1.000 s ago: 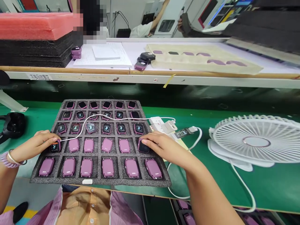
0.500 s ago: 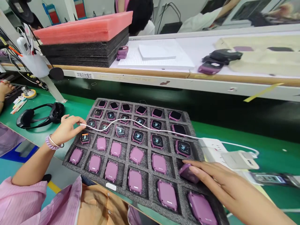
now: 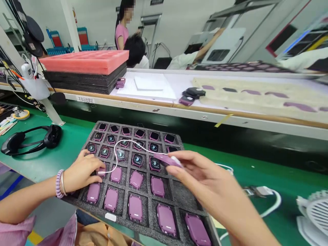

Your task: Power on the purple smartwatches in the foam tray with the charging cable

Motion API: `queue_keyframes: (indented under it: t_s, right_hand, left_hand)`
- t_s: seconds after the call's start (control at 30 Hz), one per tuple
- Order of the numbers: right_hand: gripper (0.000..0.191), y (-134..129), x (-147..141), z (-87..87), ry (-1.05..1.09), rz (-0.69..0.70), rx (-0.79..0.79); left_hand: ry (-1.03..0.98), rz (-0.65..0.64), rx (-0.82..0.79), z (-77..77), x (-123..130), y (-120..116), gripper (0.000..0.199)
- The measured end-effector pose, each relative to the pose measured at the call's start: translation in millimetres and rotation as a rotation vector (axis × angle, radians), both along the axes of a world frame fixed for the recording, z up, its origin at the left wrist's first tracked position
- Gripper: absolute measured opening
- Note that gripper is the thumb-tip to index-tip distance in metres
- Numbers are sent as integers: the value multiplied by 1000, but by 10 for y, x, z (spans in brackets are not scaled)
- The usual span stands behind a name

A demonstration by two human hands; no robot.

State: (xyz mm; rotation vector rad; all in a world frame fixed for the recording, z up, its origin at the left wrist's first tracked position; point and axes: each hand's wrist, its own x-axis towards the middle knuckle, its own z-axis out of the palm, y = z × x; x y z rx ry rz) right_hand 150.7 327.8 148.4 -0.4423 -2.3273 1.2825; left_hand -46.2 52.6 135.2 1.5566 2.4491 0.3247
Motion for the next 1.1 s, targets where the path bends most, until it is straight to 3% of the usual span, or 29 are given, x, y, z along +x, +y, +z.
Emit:
queue_keyframes:
  t_s: [0.1,0.2,0.27,0.33,0.47,0.57,0.63,0.73,0.83,0.97,1.1]
  right_hand:
    - [46,-286,-377,231,107,117,-289]
    - [44,-459,-626,281,241,251,-484]
    - [41,-530,-688,229,279,292,-559]
    - [38,-574,-685,136,291,299,-595]
    - [44,-593,-600,-37,277,216,-631]
    - [52,-547,-558,-78,200,141,-650]
    - [53,-501,-563,-90,93,191,-663]
    - [59,-447,-601,-129,-31,303,-627]
    - [55,-439,-633,-177,-43,335,-600]
    - [50,-490,-648,-216,-25,364,-763]
    - [45,-562,-673,-243,45,402,-964]
  left_hand:
    - [-105,-23,259,226,13,217,47]
    - [-696,-23,553,365,67,575,63]
    - [-1070,2,696,360,110,794,69]
    - [-1212,-5,811,286,146,933,67]
    - [-1129,-62,808,89,168,947,41]
    - [-1124,-12,731,47,143,855,52]
    - [-1067,-2,687,67,113,811,60]
    - [-930,-36,608,102,61,785,50]
    - [-975,6,637,110,23,789,48]
    - [-1072,60,716,100,22,808,37]
    - [-729,45,769,85,65,800,21]
